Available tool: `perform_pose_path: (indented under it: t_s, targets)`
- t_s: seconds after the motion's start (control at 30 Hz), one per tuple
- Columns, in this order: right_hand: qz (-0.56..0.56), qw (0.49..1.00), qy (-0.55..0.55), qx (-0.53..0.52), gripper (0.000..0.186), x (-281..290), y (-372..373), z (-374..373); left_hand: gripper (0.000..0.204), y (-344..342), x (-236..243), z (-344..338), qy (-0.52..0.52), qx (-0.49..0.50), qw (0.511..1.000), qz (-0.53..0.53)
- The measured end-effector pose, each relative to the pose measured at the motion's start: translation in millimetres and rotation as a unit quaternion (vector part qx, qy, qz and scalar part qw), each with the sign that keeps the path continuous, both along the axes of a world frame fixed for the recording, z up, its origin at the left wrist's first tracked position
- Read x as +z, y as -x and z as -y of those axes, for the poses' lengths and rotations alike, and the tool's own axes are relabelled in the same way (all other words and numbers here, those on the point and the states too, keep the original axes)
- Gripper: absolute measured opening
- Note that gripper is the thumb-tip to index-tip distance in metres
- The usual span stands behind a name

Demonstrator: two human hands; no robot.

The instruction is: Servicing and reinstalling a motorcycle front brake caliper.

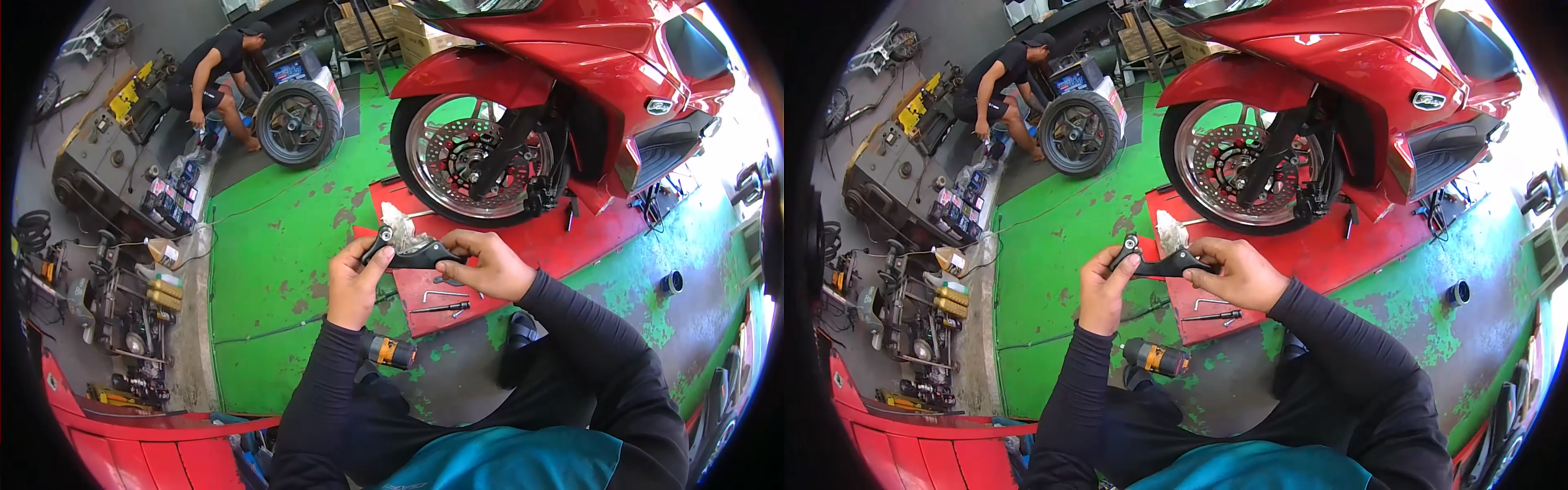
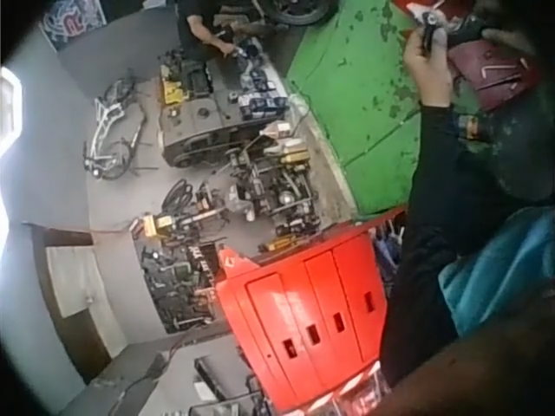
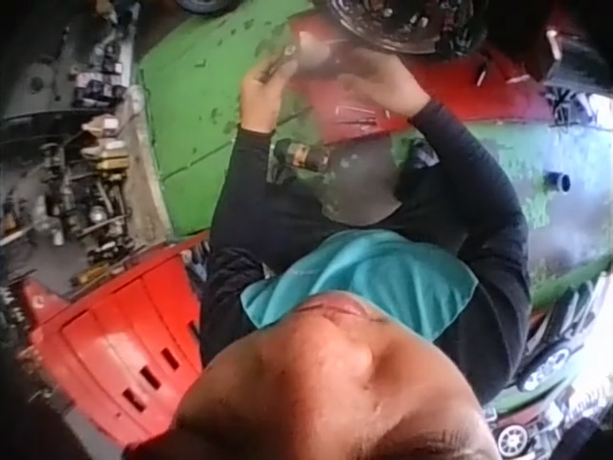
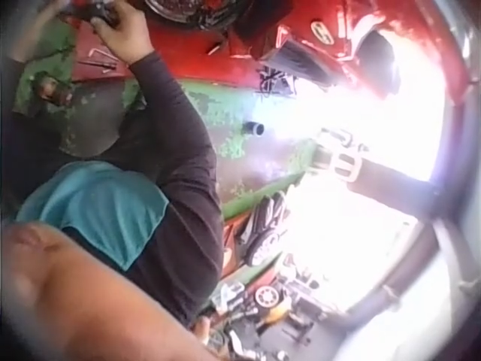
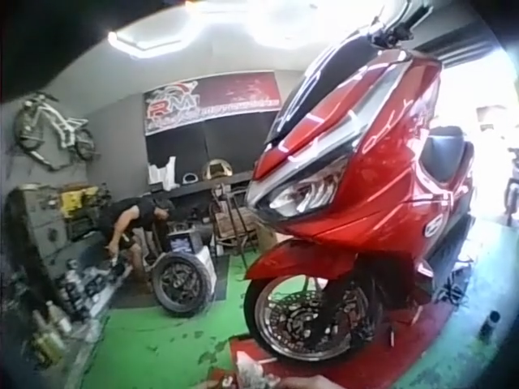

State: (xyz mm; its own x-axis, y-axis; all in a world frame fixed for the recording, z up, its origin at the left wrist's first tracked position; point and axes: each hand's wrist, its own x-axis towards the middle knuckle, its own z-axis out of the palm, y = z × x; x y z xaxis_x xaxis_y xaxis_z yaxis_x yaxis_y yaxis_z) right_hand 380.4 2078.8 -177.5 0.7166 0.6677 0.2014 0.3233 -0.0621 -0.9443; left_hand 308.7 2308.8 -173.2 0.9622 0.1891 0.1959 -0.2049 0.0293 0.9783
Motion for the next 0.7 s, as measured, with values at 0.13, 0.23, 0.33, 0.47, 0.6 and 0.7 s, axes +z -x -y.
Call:
perform_pose_path:
  t_s: [0.13,0.23,0.33,0.47,0.6,0.7]
  targets:
    - [-0.006,1.0,0.019,0.007,0.025,0,-1,1,0.016,-1,-2,2,0.014,0.012,1.0,-0.003]
    - [-0.006,1.0,0.025,0.008,0.025,0,0,1,0.015,-5,-6,3,0.025,0.012,1.0,-0.011]
    - [0.004,1.0,0.014,0.012,0.025,-2,-2,-2,0.014,-8,-2,5,0.044,0.006,0.999,-0.023]
    - [0.014,0.999,-0.014,0.033,0.03,-10,4,-11,0.013,-3,-5,5,0.031,0.006,0.999,-0.03]
    - [0.019,0.999,0.024,0.024,0.036,-19,12,-6,0.014,-11,-25,-7,-0.077,0.053,0.996,0.008]
    - [0.014,0.998,0.055,0.04,0.039,-13,19,-7,0.012,-9,-23,-2,-0.07,0.055,0.996,0.004]
